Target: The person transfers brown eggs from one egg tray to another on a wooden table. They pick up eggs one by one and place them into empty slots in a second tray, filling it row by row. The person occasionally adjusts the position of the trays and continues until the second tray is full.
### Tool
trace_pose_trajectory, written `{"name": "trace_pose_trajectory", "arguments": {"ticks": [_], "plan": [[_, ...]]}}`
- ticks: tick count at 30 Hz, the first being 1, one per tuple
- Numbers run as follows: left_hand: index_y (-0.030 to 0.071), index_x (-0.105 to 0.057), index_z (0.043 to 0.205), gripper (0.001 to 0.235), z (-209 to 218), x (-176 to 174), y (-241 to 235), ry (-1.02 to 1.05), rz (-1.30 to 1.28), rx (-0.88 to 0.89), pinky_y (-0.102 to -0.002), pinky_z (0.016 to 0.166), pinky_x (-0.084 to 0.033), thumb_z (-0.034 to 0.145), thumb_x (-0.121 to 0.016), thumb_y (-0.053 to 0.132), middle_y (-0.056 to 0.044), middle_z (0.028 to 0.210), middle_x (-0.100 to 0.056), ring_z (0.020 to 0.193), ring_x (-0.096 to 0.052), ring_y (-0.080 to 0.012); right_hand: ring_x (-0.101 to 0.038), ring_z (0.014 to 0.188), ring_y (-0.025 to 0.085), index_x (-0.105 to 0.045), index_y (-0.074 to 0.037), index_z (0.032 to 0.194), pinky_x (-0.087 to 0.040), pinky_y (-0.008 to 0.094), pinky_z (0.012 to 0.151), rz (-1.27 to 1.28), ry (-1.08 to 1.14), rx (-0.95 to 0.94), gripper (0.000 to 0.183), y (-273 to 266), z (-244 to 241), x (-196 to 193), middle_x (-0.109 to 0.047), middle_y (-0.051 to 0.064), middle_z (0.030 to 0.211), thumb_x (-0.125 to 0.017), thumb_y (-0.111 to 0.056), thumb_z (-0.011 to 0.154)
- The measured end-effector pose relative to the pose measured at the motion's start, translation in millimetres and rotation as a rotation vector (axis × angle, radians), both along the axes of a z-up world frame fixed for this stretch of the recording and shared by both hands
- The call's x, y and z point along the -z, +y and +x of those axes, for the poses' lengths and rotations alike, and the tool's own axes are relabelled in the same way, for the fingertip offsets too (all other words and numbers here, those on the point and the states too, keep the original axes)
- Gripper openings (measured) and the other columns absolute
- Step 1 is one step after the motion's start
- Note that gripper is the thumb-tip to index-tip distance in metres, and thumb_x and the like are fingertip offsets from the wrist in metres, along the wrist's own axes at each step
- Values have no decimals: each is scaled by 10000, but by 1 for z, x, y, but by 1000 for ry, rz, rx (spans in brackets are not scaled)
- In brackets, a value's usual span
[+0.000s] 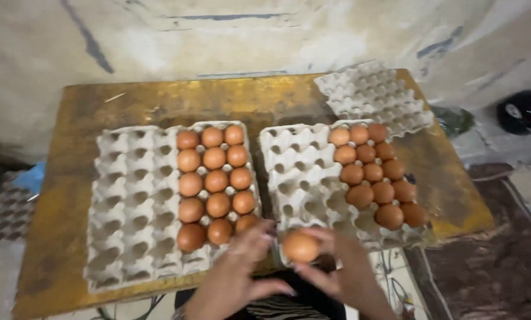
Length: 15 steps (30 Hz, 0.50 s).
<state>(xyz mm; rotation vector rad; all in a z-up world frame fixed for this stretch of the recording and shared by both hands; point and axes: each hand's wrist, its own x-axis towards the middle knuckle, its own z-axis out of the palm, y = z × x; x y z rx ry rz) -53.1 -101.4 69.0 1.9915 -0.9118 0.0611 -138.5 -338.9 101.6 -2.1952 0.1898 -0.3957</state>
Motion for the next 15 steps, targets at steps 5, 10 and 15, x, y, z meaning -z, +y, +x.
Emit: {"name": "trace_pose_trajectory", "arguments": {"ticks": [5,10,15], "plan": [[215,-472,1544,585,1,-13,-2,16,5,298,-467,1018,-507,1006,-689,137,-136,1570,-417,1407,-517,-362,-689,642,124,-656,-98,1238,-580,251,590,-98,-101,-417,357,21,13,18,-704,39,909,-723,-277,936],[192,-746,1065,227,1,13,37,-32,57,-184,-394,988,-557,967,-655,376,-59,1336,-637,1184,-655,-225,-781,928,180,-698,-202,1257,-615,353,712,-336,371,78,460,-33,23,-4,-797,14,1099,-707,-437,861],[135,-596,1207,422,21,14,76,404,107,-792,-247,426,-682,849,-774,267,-56,1308,-689,830,-777,-199,-530,865,356,-662,-107,822,-375,487,748,-619,-102,245,176,-111,-9,29,-589,94,889,-632,-45,984]]}}
